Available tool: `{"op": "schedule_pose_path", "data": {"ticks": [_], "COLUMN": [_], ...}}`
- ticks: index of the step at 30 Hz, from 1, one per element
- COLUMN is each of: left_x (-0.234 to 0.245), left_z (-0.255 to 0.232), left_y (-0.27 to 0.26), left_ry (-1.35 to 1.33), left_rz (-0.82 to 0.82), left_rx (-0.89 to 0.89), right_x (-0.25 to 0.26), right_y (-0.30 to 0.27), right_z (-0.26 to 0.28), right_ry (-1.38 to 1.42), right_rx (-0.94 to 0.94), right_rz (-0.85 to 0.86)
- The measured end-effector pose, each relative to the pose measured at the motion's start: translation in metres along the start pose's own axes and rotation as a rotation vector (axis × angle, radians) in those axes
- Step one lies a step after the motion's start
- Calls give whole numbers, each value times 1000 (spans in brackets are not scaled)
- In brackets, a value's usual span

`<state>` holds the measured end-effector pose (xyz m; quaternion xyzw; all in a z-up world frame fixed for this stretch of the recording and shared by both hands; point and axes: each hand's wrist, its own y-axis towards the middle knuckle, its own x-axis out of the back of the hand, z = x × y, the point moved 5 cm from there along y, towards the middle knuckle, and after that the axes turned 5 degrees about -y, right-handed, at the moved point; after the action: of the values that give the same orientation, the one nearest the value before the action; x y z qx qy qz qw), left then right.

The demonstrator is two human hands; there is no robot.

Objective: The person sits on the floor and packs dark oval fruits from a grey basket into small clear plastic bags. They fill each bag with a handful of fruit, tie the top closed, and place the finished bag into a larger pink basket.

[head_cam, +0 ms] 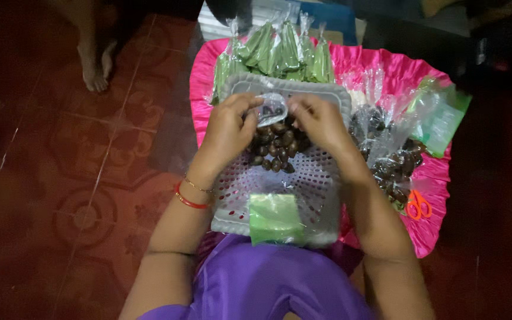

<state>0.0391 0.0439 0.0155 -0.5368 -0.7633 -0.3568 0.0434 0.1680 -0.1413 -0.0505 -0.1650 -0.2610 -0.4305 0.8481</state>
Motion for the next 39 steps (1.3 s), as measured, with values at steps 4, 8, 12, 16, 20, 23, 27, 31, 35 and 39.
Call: {"op": "schedule_pose_path", "data": {"ticks": [4,8,12,16,20,23,27,31,35,39], "left_x": [7,12,14,15,14,9,8,8,6,6], "left_z": [5,8,9,12,8,8,4,5,5,4], "left_y": [1,1,-1,1,0,1,1,0,0,2], "left_ry": [-86,-73,-64,-95,-96,-117,-109,-59,-46,-71], "left_rz": [-57,-89,-96,-100,-97,-54,-72,-72,-71,-53], "left_rx": [21,-24,5,32,-2,127,54,-17,-8,30], "right_x": [-37,-83,-95,-73,-34,-38,-65,-72,-48,-15], "right_y": [8,5,6,3,-4,-7,-5,-4,-11,-21], "right_z": [5,-5,-9,-1,7,9,10,4,4,2], "right_ry": [-479,-883,-841,-763,-628,-660,-800,-830,-654,-341], "right_rx": [395,312,403,364,323,327,394,315,325,273], "right_rz": [157,209,84,69,41,85,111,130,102,77]}}
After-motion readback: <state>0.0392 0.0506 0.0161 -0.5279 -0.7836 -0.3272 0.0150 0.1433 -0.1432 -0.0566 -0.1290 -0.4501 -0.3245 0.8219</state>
